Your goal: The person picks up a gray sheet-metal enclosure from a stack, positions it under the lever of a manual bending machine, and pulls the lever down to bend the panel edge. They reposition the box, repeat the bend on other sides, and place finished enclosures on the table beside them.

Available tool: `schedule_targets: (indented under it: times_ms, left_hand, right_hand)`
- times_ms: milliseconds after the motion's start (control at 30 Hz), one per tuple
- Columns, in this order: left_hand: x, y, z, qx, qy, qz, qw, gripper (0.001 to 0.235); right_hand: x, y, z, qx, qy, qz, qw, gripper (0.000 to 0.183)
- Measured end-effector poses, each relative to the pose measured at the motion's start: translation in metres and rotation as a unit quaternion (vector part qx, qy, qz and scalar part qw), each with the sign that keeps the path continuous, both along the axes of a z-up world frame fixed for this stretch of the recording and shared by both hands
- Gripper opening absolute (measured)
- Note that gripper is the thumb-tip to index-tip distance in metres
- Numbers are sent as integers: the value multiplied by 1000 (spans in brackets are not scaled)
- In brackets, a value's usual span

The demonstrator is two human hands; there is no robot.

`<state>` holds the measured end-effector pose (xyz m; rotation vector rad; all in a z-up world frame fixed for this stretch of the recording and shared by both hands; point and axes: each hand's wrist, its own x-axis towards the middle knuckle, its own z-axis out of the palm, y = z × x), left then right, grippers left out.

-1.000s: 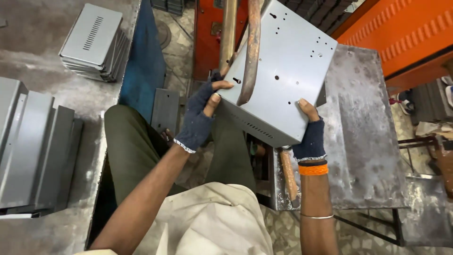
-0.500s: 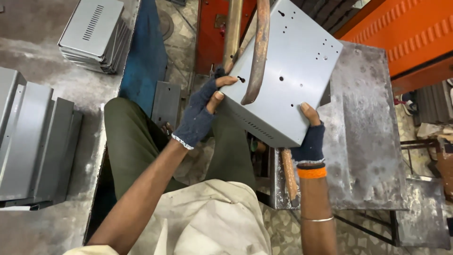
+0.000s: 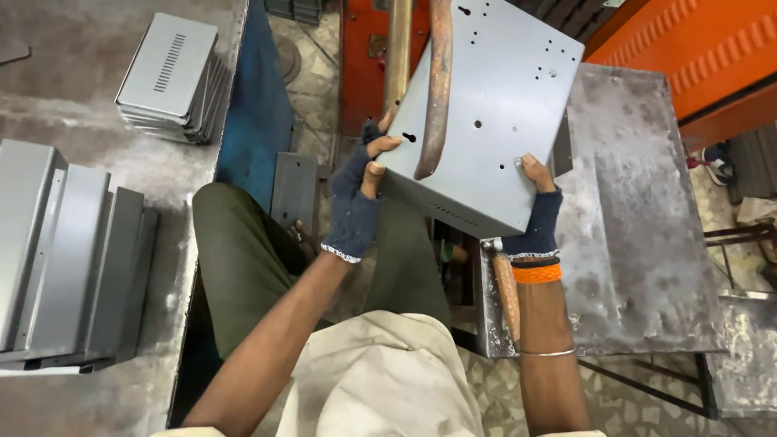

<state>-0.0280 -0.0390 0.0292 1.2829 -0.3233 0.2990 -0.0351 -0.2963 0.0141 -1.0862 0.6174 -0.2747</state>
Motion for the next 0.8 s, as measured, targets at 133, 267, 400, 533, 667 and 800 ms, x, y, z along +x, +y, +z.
schedule_targets:
  times_ms: [133, 267, 400, 533, 667, 800]
  left_hand:
    - [2, -4, -4, -9, -3, 34, 999, 36]
    - [3, -12, -11, -20, -13, 77, 997, 36]
    - [4, -12, -15, -24, -1, 66, 998, 37]
    - [4, -11, -29, -34, 26, 70, 997, 34]
    - [2, -9, -34, -26, 37, 63, 997, 37]
    - [0, -11, -15, -59, 32, 72, 995, 31]
  right_hand:
    - [-17, 24, 44, -58, 5, 75, 995, 33]
    - [-3, -21, -16, -59, -45, 106, 992, 33]
    - [-16, -6, 15, -74, -53, 158, 983, 30]
    - [-9, -26, -27, -117, -70, 186, 973, 34]
    - [-10, -24, -40, -51, -28, 71, 996, 43]
    - [0, -26, -46, -50, -9, 59, 997, 37]
